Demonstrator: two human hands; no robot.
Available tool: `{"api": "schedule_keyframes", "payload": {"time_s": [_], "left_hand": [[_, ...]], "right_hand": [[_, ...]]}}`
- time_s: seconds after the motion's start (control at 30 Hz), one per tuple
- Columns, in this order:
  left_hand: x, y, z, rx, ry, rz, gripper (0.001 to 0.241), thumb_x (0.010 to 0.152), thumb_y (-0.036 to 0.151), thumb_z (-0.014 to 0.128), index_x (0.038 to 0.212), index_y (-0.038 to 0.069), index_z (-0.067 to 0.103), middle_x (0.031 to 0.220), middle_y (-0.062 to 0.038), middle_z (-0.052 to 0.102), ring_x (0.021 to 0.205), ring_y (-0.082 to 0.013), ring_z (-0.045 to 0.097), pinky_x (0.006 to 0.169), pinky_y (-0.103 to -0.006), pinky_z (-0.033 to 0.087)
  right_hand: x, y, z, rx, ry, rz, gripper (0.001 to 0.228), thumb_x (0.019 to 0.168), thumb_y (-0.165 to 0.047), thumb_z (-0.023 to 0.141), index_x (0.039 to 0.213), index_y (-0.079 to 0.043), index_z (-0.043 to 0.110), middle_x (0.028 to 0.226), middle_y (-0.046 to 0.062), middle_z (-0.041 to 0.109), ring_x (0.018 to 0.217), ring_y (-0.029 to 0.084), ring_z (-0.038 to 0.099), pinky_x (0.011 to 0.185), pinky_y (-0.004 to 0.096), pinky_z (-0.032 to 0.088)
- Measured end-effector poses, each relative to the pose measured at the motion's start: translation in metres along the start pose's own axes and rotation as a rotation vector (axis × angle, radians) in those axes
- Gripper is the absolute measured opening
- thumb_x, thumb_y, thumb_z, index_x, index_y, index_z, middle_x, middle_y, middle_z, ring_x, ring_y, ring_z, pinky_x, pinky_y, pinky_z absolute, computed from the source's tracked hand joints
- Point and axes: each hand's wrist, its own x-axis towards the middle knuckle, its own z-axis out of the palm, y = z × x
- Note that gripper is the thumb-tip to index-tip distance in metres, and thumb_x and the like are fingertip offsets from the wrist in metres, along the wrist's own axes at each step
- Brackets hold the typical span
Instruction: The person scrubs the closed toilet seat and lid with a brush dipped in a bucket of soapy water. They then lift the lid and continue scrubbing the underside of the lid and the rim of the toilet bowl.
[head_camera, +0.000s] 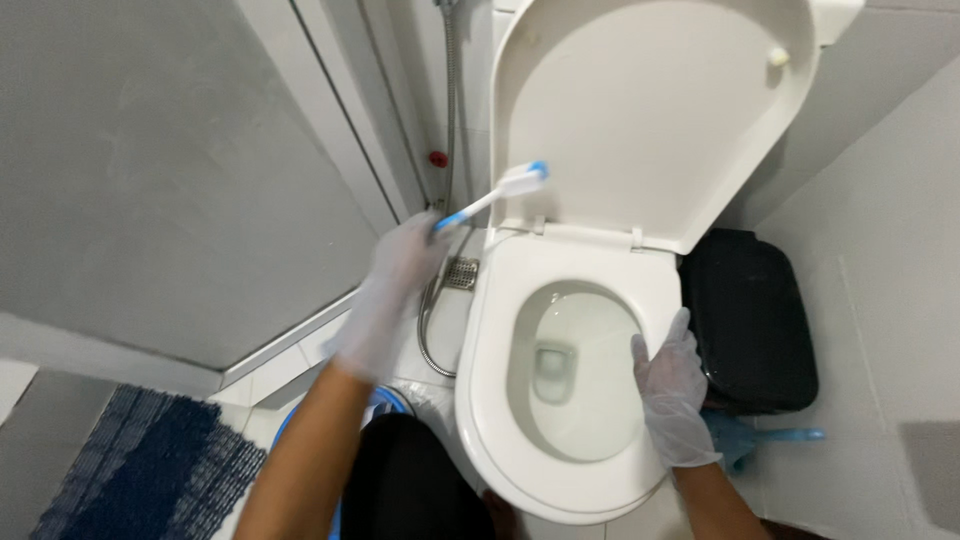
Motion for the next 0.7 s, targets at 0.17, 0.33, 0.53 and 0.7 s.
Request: {"api": "schedule_keyframes", "payload": {"time_s": [0.17,0.33,0.53,0.7], "left_hand": [[-0.153,-0.068,-0.039,-0.244,-0.028,-0.391,0.061,0.113,0.052,0.046,0.147,0.004,0.064,0.140,-0.031,0.070,0.132,-0.0561,0.062,0.112,-0.0684,0.049],[-0.300,-0.146,0.028,-0.367,0.038,-0.819,0.047,0.106,0.051,0.057,0.135,0.016,0.072,0.117,-0.026,0.078,0.115,-0.0472,0.070,0.101,-0.0563,0.053],[-0.386,-0.227,0.108,-0.292,-0.120,-1.066,0.060,0.098,0.060,0.051,0.141,0.022,0.069,0.134,-0.022,0.076,0.127,-0.0464,0.068,0.106,-0.0508,0.051],[-0.394,-0.235,0.144,-0.277,-0.156,-1.149,0.054,0.098,0.051,0.050,0.145,0.028,0.067,0.132,-0.017,0.077,0.128,-0.0430,0.069,0.109,-0.0524,0.052]], "right_hand": [[0.005,0.003,0.003,-0.061,-0.027,0.039,0.102,0.104,-0.072,0.047,0.183,-0.016,0.012,0.162,0.018,0.052,0.136,0.044,0.066,0.110,0.059,0.057],[-0.018,-0.005,-0.016,-0.006,0.037,-0.009,0.096,0.106,-0.063,0.053,0.180,-0.010,0.019,0.152,0.026,0.057,0.129,0.049,0.066,0.099,0.063,0.057],[-0.037,-0.027,-0.045,-0.073,0.049,-0.071,0.096,0.111,-0.060,0.055,0.177,-0.002,0.016,0.142,0.034,0.060,0.117,0.057,0.068,0.089,0.069,0.056],[-0.066,-0.047,-0.064,0.000,-0.012,-0.018,0.085,0.117,-0.045,0.071,0.169,-0.002,0.021,0.141,0.037,0.058,0.112,0.063,0.068,0.087,0.074,0.057]]}}
